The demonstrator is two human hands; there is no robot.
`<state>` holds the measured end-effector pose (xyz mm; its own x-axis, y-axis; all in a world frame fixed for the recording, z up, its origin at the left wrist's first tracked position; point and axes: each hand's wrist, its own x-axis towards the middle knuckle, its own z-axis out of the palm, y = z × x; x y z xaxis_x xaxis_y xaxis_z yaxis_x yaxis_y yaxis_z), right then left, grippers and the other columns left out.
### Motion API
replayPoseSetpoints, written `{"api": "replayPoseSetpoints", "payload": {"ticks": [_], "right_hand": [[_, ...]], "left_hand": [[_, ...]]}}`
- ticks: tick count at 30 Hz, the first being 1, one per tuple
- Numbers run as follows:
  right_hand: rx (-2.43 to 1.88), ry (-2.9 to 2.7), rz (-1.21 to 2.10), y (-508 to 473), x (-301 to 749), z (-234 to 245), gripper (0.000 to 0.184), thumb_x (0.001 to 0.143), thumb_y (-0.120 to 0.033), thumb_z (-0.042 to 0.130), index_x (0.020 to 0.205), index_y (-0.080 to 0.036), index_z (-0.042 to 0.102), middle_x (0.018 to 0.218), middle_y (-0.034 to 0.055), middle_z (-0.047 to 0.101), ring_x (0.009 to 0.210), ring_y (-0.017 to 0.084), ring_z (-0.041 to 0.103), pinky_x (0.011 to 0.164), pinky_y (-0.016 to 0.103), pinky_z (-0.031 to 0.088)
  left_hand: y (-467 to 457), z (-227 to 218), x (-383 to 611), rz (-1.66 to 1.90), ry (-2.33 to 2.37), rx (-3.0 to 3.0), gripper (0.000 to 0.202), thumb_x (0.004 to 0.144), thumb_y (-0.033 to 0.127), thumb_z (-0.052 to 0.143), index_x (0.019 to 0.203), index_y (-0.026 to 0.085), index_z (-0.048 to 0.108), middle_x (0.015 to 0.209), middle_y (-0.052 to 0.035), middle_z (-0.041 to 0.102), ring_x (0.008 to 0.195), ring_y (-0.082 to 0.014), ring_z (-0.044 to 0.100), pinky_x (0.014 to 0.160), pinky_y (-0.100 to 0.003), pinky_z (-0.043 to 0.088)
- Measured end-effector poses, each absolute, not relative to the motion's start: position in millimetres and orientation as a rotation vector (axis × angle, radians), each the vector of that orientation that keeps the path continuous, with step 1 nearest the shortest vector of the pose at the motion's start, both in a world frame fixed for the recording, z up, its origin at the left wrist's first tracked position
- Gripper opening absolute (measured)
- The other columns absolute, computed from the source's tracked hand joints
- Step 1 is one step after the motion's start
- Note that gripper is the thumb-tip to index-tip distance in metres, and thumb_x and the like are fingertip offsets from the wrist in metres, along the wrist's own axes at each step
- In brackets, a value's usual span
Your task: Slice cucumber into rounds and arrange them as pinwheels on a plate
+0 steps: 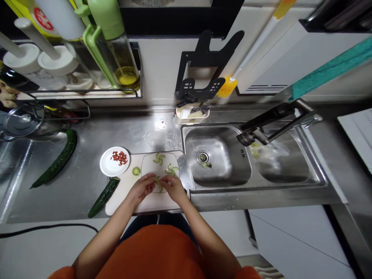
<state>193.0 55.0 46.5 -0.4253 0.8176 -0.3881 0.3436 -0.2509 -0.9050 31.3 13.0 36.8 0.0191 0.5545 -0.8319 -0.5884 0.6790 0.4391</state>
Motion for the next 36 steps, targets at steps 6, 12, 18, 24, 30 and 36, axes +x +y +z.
{"api": "replayPoseSetpoints", "payload": {"ticks": [6, 12, 18, 24, 30, 36], "right_hand": [[-1.438, -1.705, 1.714, 58.8, 193.5, 43.6, 0.02, 0.077, -0.035, 0.055, 0.072, -0.019, 0.066, 0.067, 0.0003, 0.061, 0.066, 0.015, 0.054, 0.064, 0.027, 0.041], [-1.543, -1.902, 1.626, 65.0, 191.8, 34.1, 0.016, 0.076, -0.027, 0.056, 0.068, -0.018, 0.066, 0.062, -0.0009, 0.061, 0.059, 0.013, 0.051, 0.056, 0.024, 0.035], [-1.58, -2.258, 1.383, 70.2, 186.4, 31.5, 0.015, 0.077, -0.019, 0.056, 0.068, -0.019, 0.068, 0.062, -0.0007, 0.063, 0.06, 0.012, 0.053, 0.056, 0.023, 0.033], [-1.62, -2.591, 1.039, 71.0, 180.0, 34.7, 0.015, 0.08, -0.02, 0.055, 0.075, -0.022, 0.069, 0.074, 0.0031, 0.067, 0.078, 0.018, 0.057, 0.064, 0.027, 0.035], [-1.632, -2.692, 0.958, 71.0, 176.4, 36.7, 0.015, 0.083, -0.022, 0.055, 0.078, -0.021, 0.069, 0.079, 0.0052, 0.068, 0.088, 0.02, 0.056, 0.072, 0.029, 0.035], [-1.62, -2.73, 0.918, 70.0, 176.4, 32.2, 0.015, 0.083, -0.023, 0.055, 0.078, -0.021, 0.068, 0.08, 0.0051, 0.068, 0.09, 0.022, 0.055, 0.073, 0.031, 0.034]], "left_hand": [[8.4, 35.0, 30.9, 0.97, 1.402, 0.201, 0.037, 0.056, 0.03, 0.077, 0.087, 0.014, 0.066, 0.065, 0.002, 0.059, 0.055, -0.0057, 0.049, 0.05, -0.018, 0.029], [-2.6, 33.0, 32.6, 0.971, 1.602, 0.602, 0.017, 0.066, 0.03, 0.068, 0.074, 0.017, 0.063, 0.065, 0.0014, 0.061, 0.06, -0.0098, 0.053, 0.06, -0.022, 0.038], [-16.3, 26.1, 35.7, 0.785, 1.855, 0.919, 0.012, 0.075, 0.027, 0.059, 0.085, 0.021, 0.063, 0.067, 0.0022, 0.06, 0.063, -0.0116, 0.054, 0.062, -0.022, 0.038], [-16.3, 29.8, 41.1, 0.586, 1.917, 1.085, 0.013, 0.08, 0.026, 0.054, 0.087, 0.023, 0.064, 0.064, 0.0018, 0.06, 0.059, -0.0122, 0.053, 0.06, -0.022, 0.034], [-13.5, 28.6, 42.2, 0.536, 1.931, 1.057, 0.013, 0.079, 0.025, 0.057, 0.087, 0.023, 0.067, 0.075, -0.0021, 0.068, 0.068, -0.0146, 0.06, 0.065, -0.023, 0.036], [-12.1, 28.0, 42.4, 0.467, 1.934, 1.08, 0.015, 0.08, 0.026, 0.056, 0.089, 0.024, 0.068, 0.079, -0.0034, 0.07, 0.072, -0.0161, 0.062, 0.067, -0.024, 0.038]]}}
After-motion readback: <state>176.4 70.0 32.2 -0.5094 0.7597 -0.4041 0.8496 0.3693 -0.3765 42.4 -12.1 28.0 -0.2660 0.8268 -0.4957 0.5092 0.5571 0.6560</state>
